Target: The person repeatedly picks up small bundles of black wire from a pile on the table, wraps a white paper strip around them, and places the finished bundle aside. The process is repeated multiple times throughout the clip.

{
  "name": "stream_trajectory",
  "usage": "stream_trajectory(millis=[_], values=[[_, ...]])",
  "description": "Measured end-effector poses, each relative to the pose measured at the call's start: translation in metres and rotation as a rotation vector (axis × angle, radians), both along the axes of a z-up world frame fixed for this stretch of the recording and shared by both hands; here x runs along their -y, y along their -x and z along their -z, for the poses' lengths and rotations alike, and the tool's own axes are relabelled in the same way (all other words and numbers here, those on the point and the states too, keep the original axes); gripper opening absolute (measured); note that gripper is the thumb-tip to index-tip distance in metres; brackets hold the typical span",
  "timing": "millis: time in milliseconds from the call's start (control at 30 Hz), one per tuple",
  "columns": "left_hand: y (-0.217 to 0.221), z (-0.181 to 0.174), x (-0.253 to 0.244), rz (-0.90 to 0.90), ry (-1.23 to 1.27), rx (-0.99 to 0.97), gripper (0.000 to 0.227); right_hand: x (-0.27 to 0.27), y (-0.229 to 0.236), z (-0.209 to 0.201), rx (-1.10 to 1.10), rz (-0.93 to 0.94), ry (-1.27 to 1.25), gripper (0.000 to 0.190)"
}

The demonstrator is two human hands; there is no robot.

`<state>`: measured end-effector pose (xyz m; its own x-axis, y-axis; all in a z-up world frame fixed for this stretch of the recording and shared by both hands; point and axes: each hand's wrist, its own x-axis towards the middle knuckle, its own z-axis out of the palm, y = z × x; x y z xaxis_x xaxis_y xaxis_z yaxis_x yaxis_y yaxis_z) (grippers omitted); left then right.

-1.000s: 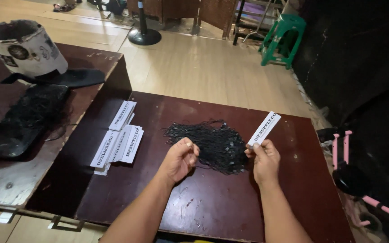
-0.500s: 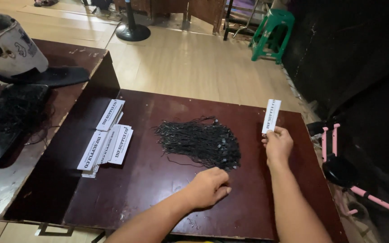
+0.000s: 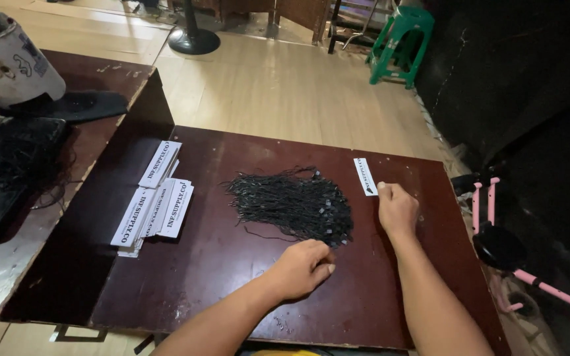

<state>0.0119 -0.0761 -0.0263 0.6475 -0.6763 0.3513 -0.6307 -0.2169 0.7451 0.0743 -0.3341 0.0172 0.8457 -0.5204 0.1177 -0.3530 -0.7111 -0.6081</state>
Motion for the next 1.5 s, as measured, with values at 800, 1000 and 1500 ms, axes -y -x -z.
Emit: stream_trajectory(millis=[800, 1000, 1500], values=[[-0.036, -0.008, -0.032, -0.631, 0.450, 0.298, 0.004, 0.018, 0.007, 0.056, 0.199, -0.541, 0.581, 0.047], [-0.035, -0.015, -0.035, -0.692, 0.482, 0.264, 0.007, 0.021, 0.005, 0.070, 0.617, -0.443, 0.577, 0.021], [-0.026, 0.020, -0.025, -0.355, -0.099, 0.460, 0.011, -0.053, 0.085, 0.022, 0.600, -0.880, 0.389, 0.013]])
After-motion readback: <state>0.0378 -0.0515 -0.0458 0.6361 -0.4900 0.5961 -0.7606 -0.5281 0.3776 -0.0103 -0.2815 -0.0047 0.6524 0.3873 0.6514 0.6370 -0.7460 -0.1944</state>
